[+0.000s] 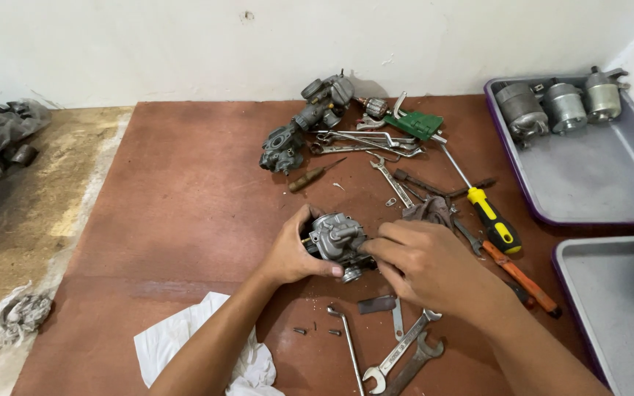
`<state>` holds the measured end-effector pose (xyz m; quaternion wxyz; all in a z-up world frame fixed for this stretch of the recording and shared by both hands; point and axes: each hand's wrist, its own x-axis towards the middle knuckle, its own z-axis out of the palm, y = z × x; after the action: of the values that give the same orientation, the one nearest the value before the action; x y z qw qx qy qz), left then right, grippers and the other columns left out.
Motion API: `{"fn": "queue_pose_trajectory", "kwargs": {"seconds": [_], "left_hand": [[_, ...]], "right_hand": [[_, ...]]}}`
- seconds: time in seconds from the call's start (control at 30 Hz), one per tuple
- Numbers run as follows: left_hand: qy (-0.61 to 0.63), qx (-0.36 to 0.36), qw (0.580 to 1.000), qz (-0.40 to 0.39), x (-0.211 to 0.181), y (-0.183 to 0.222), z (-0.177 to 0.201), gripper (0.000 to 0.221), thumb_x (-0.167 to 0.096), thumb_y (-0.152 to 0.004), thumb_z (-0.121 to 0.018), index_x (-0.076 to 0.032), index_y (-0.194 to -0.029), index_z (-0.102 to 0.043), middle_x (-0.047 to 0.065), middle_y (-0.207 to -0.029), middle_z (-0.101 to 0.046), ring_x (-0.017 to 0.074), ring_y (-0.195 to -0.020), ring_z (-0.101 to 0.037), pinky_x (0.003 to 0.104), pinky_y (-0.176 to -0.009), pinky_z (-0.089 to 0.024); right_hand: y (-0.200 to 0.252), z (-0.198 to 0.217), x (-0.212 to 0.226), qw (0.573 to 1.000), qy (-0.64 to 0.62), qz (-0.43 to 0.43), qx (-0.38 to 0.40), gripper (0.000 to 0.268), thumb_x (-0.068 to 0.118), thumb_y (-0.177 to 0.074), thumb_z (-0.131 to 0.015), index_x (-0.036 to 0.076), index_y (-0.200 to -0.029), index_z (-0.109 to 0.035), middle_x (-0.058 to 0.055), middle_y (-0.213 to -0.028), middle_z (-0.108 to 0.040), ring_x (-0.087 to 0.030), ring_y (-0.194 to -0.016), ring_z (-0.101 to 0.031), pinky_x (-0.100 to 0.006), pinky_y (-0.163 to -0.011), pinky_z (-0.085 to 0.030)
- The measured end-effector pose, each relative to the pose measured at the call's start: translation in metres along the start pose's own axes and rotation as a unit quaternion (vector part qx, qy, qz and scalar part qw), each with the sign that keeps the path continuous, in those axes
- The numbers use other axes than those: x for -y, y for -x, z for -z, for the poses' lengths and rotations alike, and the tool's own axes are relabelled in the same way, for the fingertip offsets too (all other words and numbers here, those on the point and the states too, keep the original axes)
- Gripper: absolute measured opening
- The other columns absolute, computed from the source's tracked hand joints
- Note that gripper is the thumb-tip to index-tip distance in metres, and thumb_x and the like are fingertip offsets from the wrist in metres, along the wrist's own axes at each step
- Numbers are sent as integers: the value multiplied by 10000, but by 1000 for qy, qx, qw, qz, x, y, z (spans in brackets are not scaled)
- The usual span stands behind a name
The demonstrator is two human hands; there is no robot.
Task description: Disassembling and inspecting a motorcycle carburetor for repair.
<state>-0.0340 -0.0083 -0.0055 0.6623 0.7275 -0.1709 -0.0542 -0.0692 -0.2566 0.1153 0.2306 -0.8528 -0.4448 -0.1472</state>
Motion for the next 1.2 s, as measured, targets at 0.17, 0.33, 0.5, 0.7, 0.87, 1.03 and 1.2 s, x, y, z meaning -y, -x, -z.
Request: {"fn": "queue_pose_trajectory", "kwargs": {"seconds": [0.17, 0.33, 0.5, 0.7, 0.87, 1.03, 1.2], "left_hand": [[-23, -1, 1000, 12, 0, -2, 1, 857, -392, -441, -995, -48, -1111, -586, 56, -1016, -687, 158, -958, -669, 324, -885, -570], [-12, 0, 1000, 10, 1, -1, 0, 860, -408, -450, -997, -44, -1111, -584, 58, -1023, -685, 160, -963, -662, 327, -890, -567], [-16, -1, 1000, -4, 7, -1, 1, 842, -383, -467, -997, -42, -1119, -586, 56, -1027, -677, 154, -964, -647, 319, -889, -557], [-25, -5, 1000, -6, 7, -1, 1, 846, -370, -458, -1002, -43, -1116, -581, 59, -1022, -673, 150, -956, -640, 319, -885, -555], [-18, 0, 1000, 2, 4, -1, 1, 836, -365, -461, -1001, -42, -1109, -583, 61, -1027, -682, 148, -967, -650, 318, -900, -555], [-15, 5, 1000, -3, 5, -1, 2, 839, -350, -466, -1006, -34, -1118, -584, 63, -1040, -687, 148, -976, -650, 323, -899, -560], [-11, 5, 1000, -15, 3, 0, 1, 827, -338, -487, -1005, -42, -1137, -587, 60, -1054, -680, 145, -979, -648, 316, -906, -560]], "right_hand": [[1, 0, 0, 1000, -4, -13, 23, 259, 25, -734, -742, 21, -993, -737, -83, -812, -643, -253, -687, -647, -380, -621, -535], [6, -1, 2, 998, -23, -18, 48, 225, 45, -714, -737, 29, -938, -731, -81, -836, -667, -270, -727, -661, -411, -669, -540], [10, -25, 26, 977, -54, -19, 207, 178, 112, -758, -735, 23, -912, -730, -126, -873, -667, -331, -824, -666, -465, -728, -528], [25, -75, 38, 956, -47, 24, 290, 107, 105, -777, -709, 1, -802, -706, -188, -976, -659, -383, -901, -668, -499, -798, -520], [27, -86, 44, 953, -42, 50, 295, 123, 70, -715, -703, -3, -814, -694, -182, -981, -657, -378, -995, -661, -486, -818, -522], [25, -78, 44, 969, -98, 61, 218, 212, 139, -759, -758, -16, -866, -661, -177, -956, -647, -366, -945, -651, -494, -803, -512], [-7, -9, 20, 978, -148, 26, 143, 216, 207, -832, -760, 15, -884, -675, -114, -898, -639, -276, -849, -659, -409, -734, -529]]}}
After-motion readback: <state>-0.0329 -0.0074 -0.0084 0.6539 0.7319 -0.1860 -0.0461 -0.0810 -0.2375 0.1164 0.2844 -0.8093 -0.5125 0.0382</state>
